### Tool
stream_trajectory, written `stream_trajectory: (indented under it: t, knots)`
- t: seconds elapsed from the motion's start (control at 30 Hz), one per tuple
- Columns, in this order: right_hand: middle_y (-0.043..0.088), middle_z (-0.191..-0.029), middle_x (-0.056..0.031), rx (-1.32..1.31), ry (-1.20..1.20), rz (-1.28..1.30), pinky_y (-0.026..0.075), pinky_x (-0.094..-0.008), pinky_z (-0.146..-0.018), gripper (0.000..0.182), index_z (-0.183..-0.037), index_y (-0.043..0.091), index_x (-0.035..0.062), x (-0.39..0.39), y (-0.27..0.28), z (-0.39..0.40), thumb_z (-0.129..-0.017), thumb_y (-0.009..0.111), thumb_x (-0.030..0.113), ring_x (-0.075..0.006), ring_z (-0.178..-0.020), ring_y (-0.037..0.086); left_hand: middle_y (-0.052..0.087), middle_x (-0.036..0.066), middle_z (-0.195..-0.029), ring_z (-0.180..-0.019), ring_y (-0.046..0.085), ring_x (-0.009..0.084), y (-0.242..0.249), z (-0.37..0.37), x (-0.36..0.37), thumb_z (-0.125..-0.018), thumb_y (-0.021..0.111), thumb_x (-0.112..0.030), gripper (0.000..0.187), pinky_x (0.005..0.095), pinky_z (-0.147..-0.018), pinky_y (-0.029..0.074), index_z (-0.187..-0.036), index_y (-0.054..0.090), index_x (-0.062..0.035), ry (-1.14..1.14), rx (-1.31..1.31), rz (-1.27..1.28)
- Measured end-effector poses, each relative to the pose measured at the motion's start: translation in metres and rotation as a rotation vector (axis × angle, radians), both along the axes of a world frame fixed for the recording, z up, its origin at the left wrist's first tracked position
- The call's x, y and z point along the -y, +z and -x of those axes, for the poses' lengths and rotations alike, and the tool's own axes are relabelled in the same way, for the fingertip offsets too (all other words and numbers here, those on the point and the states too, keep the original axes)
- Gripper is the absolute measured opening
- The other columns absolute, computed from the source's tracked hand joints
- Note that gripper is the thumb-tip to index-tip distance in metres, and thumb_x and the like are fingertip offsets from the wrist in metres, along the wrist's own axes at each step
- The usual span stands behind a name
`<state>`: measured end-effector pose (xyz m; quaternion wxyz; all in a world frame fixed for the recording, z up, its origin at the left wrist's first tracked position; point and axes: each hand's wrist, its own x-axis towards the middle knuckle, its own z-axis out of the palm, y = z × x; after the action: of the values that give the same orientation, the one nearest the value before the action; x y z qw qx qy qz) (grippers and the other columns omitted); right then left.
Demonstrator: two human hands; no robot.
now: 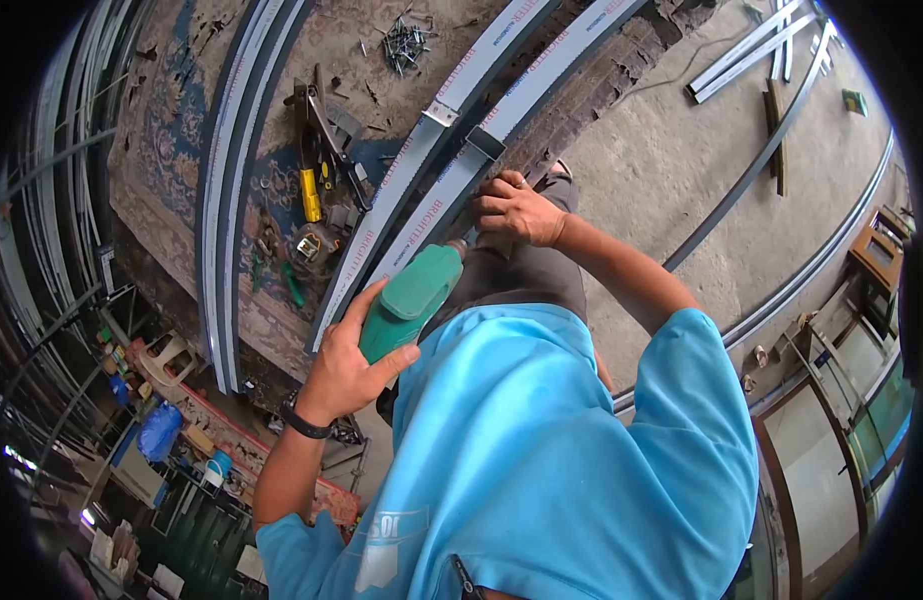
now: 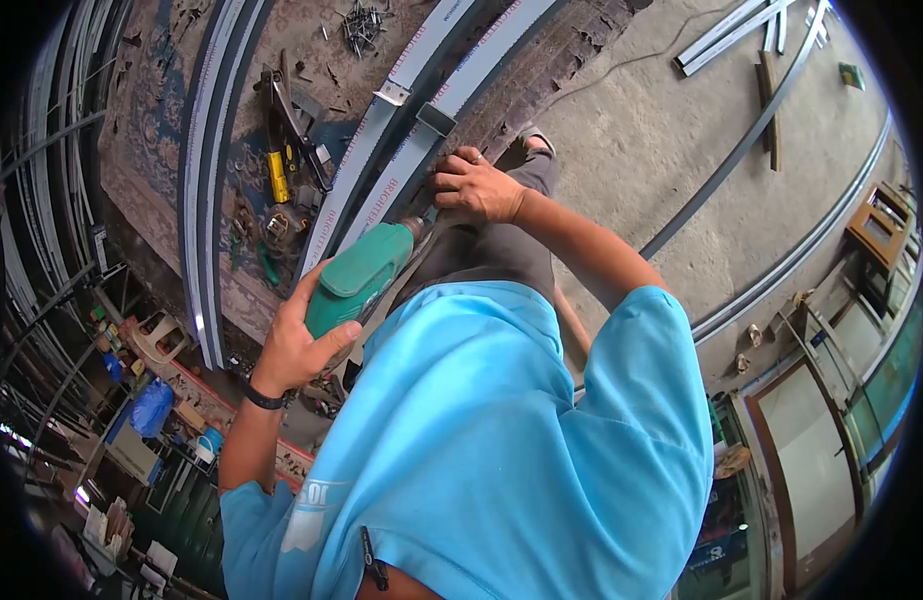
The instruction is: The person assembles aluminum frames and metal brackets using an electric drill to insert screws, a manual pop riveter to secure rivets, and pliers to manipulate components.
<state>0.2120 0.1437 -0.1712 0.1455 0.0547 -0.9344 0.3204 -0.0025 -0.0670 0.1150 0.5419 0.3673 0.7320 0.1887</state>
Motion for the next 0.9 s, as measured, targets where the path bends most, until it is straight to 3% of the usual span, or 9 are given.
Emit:
stream_trajectory:
  t: [0.17,0.5,0.9]
  knots:
    - [0.06,-0.129,-0.0057,0.028,0.023,0.047,0.032,-0.0514,-0.113,0.02,-0.108,0.069,0.0193,0.0,-0.002,-0.001,-0.09,0.058,0.02,-0.0282,-0.129,0.053,0.067,0.027,-0.132,-0.124,0.068,0.0388,0.001,-0.002,0.0,-0.091,0.081,-0.038,0.086,0.0442,-0.104,0.052,-0.155,0.041,0.0034,-0.031,-0.049,-0.02]
    - [0.058,-0.123,-0.0038,0.043,0.025,-0.001,0.036,-0.0481,-0.109,0.019,-0.107,0.066,0.0207,-0.003,0.003,-0.001,-0.089,0.061,0.023,-0.026,-0.126,0.052,0.068,0.026,-0.131,-0.124,0.068,0.037,0.008,-0.003,-0.017,-0.09,0.082,-0.03,0.081,0.0442,-0.105,0.052,-0.153,0.042,0.0025,-0.03,-0.03,0.034]
    - [0.057,-0.115,-0.0051,0.062,0.03,-0.01,0.035,-0.0478,-0.109,0.024,-0.112,0.067,0.0176,-0.003,0.002,-0.002,-0.09,0.058,0.021,-0.0256,-0.119,0.053,0.071,0.029,-0.122,-0.115,0.071,0.0431,0.009,-0.006,-0.038,-0.085,0.085,-0.022,0.078,0.0466,-0.096,0.057,-0.148,0.046,0.0023,-0.116,-0.136,0.029]
